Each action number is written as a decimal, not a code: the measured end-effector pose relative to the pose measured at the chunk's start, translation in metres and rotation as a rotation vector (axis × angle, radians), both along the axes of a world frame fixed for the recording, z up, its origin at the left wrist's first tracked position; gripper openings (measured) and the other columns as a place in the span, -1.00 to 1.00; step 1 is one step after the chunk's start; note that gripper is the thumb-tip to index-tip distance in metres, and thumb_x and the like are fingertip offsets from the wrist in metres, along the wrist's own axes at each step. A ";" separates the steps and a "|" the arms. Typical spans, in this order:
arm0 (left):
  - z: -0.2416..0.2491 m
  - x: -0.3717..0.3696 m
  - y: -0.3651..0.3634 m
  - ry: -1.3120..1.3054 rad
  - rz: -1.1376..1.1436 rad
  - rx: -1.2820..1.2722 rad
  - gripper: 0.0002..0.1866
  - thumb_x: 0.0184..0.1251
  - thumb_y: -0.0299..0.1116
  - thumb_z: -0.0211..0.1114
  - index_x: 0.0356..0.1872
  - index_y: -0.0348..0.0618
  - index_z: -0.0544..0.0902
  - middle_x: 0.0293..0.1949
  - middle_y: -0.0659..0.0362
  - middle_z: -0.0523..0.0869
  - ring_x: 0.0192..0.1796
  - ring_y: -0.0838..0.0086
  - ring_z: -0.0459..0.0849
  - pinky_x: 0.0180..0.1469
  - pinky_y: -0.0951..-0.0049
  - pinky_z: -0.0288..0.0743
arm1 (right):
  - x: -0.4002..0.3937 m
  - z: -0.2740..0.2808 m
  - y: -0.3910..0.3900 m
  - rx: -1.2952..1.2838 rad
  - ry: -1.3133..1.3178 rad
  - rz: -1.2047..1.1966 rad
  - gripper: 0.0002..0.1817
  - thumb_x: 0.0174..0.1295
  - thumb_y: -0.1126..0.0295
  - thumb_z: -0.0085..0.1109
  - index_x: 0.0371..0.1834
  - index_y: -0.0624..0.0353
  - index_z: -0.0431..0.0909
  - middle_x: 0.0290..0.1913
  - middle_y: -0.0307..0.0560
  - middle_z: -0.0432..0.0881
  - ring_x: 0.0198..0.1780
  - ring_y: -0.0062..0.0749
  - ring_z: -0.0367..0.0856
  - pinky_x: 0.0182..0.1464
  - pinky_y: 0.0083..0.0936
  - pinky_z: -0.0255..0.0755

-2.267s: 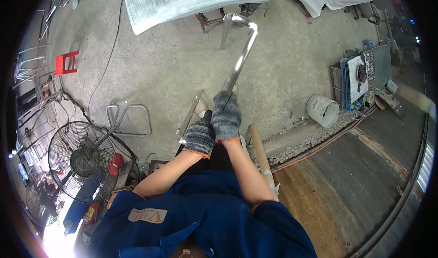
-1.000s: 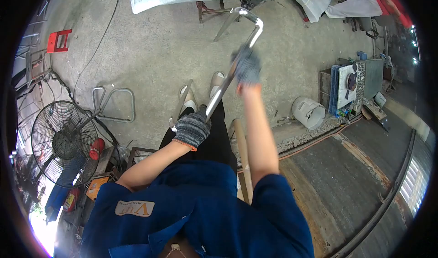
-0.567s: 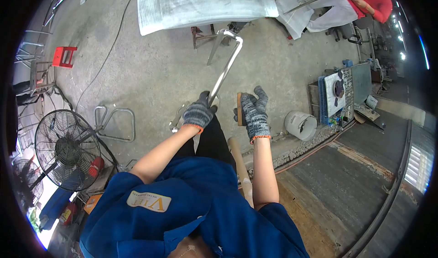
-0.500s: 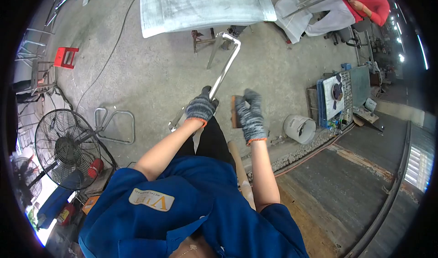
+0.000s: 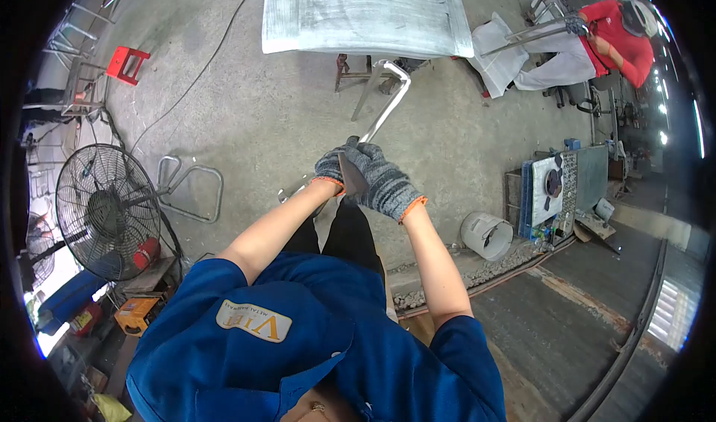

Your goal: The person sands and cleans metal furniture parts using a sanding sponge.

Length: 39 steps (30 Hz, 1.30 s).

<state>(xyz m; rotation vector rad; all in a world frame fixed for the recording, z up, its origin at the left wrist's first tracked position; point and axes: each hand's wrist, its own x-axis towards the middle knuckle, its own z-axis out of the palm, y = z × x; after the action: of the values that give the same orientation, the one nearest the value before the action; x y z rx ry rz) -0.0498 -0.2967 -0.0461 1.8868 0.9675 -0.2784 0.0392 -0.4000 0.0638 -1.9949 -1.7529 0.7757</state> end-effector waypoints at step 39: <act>0.025 0.091 0.006 0.155 0.317 0.286 -0.72 0.26 -0.09 0.28 -0.13 0.01 0.65 -0.34 0.08 0.77 -0.24 0.17 0.77 -0.24 0.09 0.59 | 0.271 0.002 0.150 0.084 -0.063 0.411 -0.50 0.05 0.50 0.42 0.12 0.17 0.53 0.01 -0.08 0.67 0.12 -0.13 0.54 0.20 -0.32 0.47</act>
<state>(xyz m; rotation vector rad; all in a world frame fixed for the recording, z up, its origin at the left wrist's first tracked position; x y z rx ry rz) 0.0411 -0.2909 -0.0208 1.9481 1.4565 -0.1007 0.3101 -0.2503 0.0654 -1.6398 -2.2308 0.7512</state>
